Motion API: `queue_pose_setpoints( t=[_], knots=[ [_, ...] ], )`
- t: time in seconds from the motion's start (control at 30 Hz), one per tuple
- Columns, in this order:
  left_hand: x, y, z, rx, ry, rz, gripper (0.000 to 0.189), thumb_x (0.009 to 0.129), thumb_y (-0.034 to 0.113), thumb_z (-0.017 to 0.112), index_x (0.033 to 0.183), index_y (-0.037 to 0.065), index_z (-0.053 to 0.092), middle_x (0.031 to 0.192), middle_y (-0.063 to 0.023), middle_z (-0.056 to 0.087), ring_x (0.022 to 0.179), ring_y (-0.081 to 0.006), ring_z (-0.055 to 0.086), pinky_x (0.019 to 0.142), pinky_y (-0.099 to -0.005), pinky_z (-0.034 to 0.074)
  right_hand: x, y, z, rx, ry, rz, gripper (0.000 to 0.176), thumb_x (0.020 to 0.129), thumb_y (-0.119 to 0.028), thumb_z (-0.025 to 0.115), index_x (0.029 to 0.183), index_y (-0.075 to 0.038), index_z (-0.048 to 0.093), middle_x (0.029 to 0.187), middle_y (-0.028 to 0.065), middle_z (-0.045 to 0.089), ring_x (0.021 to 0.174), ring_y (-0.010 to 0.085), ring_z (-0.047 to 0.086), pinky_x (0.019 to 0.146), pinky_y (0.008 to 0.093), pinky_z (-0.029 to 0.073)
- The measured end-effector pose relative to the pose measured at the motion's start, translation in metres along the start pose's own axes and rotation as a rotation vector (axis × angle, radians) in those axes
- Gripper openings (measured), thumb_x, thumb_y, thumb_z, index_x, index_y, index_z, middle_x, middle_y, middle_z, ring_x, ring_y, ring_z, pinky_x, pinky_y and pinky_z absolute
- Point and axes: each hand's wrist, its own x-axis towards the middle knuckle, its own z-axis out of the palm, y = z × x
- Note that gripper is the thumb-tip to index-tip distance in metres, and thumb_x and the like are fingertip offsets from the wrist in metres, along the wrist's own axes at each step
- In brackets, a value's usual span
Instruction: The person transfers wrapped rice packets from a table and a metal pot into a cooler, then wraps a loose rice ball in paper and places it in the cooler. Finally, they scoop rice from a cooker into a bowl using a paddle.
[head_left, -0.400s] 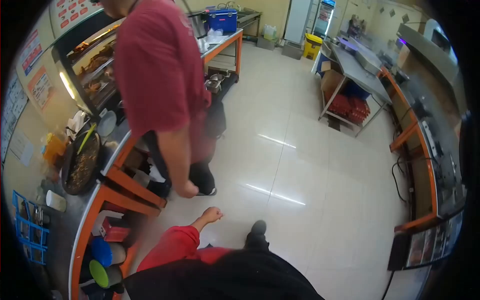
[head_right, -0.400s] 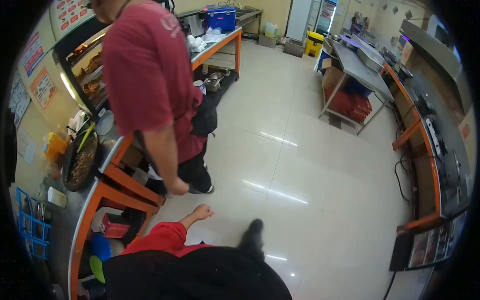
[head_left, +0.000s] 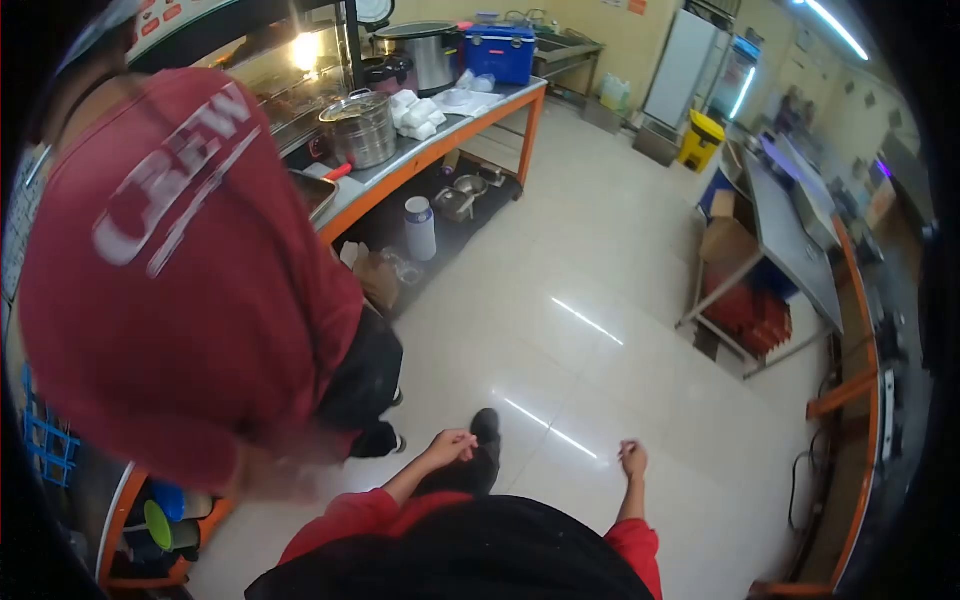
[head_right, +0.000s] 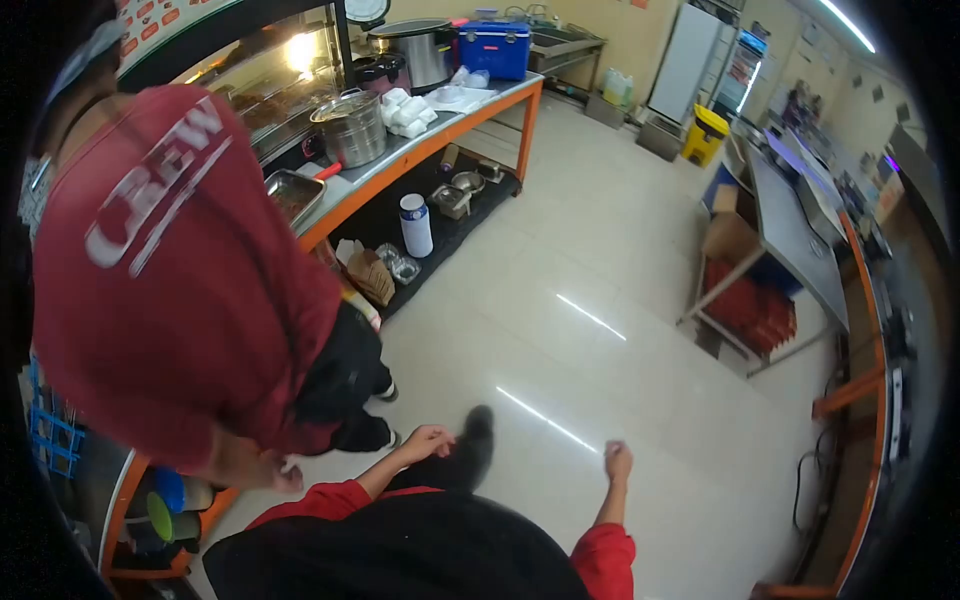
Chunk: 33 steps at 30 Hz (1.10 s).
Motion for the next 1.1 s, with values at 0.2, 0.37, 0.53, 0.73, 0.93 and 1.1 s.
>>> queue_pose_setpoints(
  t=[0.2,0.37,0.53,0.73,0.93,1.1],
  knots=[
    [0.224,0.131,-0.03,0.126,0.424,0.458,0.027,0.088,0.02,0.057,0.105,-0.002,0.055,0.093,-0.0116,0.064,0.084,-0.0214,0.062,0.076,-0.0288,0.049,0.191,-0.148,-0.029,0.333,-0.052,-0.055,0.018,0.09,-0.019,0.054,0.092,-0.003,0.062,0.069,0.0058,0.061,0.059,0.0125,0.059,0.051,0.0258,0.048],
    [0.356,0.36,-0.113,0.637,0.976,0.78,0.046,0.086,0.016,0.059,0.127,0.002,0.044,0.129,-0.0186,0.047,0.122,-0.0316,0.043,0.102,-0.0389,0.032,0.221,-0.124,-0.004,0.038,-0.284,0.129,0.031,0.086,-0.031,0.055,0.086,-0.001,0.061,0.073,0.0151,0.062,0.072,0.0309,0.061,0.067,0.0387,0.047],
    [0.49,0.496,-0.272,1.104,1.557,0.468,0.063,0.089,0.035,0.05,0.136,-0.002,0.031,0.142,-0.0241,0.028,0.133,-0.0378,0.025,0.107,-0.049,0.022,0.318,-0.051,0.034,-0.145,-0.44,0.325,0.031,0.085,-0.031,0.054,0.082,-0.002,0.062,0.072,0.0156,0.063,0.073,0.0313,0.062,0.069,0.0414,0.048],
    [0.568,0.515,-0.443,1.127,1.774,0.066,0.071,0.092,0.048,0.039,0.132,-0.01,0.032,0.138,-0.0262,0.033,0.131,-0.0371,0.028,0.105,-0.0472,0.025,0.605,-0.104,0.039,-0.125,-0.276,0.28,0.032,0.084,-0.032,0.053,0.082,-0.001,0.063,0.075,0.0189,0.064,0.077,0.0349,0.063,0.071,0.0455,0.048],
    [0.573,0.495,-0.459,1.088,1.697,-0.132,0.056,0.095,0.034,0.039,0.128,-0.011,0.038,0.134,-0.0266,0.039,0.127,-0.0369,0.035,0.108,-0.0392,0.025,0.913,-0.522,0.062,0.14,-0.202,-0.477,0.027,0.087,-0.024,0.057,0.095,0.001,0.061,0.08,0.0135,0.065,0.075,0.0196,0.063,0.067,0.0311,0.049],
    [0.564,0.51,-0.441,1.045,1.557,-0.271,0.055,0.096,0.027,0.038,0.137,-0.007,0.025,0.144,-0.0231,0.024,0.134,-0.035,0.024,0.11,-0.0392,0.021,0.975,-0.85,0.051,0.374,-0.054,-0.974,0.017,0.085,-0.015,0.06,0.1,-0.006,0.061,0.095,0.01,0.061,0.09,0.0245,0.057,0.077,0.0319,0.045]
  ],
)
